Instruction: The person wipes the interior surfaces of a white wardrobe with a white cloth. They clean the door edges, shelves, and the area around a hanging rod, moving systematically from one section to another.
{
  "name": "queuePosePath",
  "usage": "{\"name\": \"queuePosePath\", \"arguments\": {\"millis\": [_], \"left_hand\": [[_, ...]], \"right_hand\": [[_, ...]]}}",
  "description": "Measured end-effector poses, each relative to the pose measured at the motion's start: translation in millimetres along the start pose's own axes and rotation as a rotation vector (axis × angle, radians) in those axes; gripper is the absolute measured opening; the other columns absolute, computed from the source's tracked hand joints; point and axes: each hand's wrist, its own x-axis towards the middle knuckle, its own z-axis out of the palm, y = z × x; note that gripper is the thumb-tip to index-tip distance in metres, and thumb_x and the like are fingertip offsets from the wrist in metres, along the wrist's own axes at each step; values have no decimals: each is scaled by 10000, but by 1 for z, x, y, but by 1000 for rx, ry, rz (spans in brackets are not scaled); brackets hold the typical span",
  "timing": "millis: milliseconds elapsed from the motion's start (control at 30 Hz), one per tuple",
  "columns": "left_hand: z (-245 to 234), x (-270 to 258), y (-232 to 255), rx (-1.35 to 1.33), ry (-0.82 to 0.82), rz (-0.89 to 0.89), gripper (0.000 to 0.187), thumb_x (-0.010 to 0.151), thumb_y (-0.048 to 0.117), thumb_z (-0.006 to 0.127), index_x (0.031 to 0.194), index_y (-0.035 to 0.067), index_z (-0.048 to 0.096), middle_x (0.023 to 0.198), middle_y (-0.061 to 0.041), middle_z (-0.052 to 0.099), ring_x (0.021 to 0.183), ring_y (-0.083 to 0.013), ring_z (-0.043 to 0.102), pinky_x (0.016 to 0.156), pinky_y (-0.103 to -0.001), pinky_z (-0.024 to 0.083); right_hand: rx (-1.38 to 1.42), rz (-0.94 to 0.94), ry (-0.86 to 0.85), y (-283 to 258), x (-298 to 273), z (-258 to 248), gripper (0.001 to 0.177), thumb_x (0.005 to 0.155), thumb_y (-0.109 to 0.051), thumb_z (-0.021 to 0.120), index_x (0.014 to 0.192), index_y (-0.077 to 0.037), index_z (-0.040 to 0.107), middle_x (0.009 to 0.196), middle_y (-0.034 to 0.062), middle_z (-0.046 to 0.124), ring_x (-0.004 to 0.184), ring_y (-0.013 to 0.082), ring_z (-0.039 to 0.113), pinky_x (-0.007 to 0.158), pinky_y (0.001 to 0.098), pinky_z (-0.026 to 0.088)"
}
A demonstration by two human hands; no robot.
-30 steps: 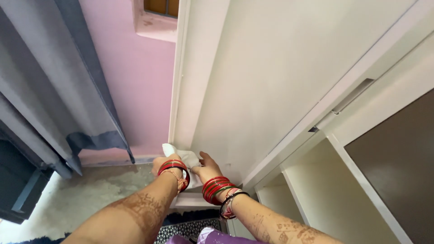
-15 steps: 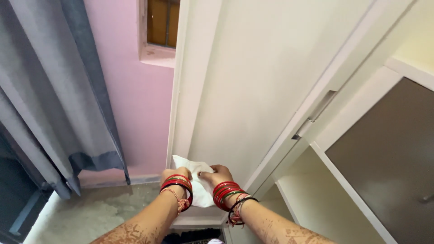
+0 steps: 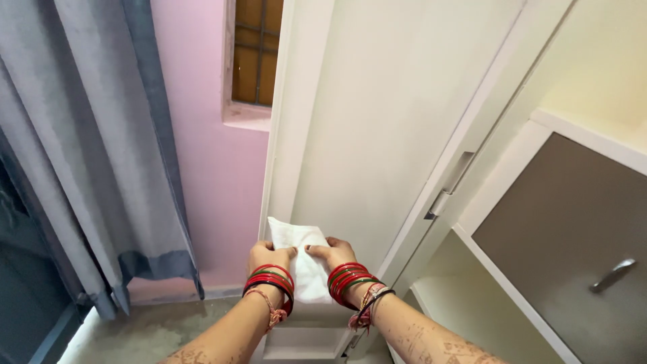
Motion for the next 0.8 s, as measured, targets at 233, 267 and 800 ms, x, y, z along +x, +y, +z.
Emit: {"name": "queuePosePath", "arguments": {"millis": [233,267,800], "left_hand": [[-2,-16,30,66,37,163,493,723,285,851,1134,43,726,1065,-185,767,996,-340,739,900,-433,559],[-3,-18,34,66,42,190,481,725,289,843,1125,48,729,1058,-176,772,990,-335,743,895,-432,563],[-1,-37,114,54,112,445,361,814,276,764,1107,89,667,1099,-91,665,1112,-310,625,941,-445,498]], "right_hand": [[150,-95,-46,-32,-13,-3,434,813,-40,717,1198,153,668,986,205,772,801,254,745,729,358,596],[148,-97,-49,-38,-14,-5,427,820,-43,710,1201,145,668,991,201,772,801,250,748,730,354,599],[153,-186,-10,-123,-14,-2,398,824,-38,717,1185,130,706,1003,197,789,813,254,765,764,360,622]]}}
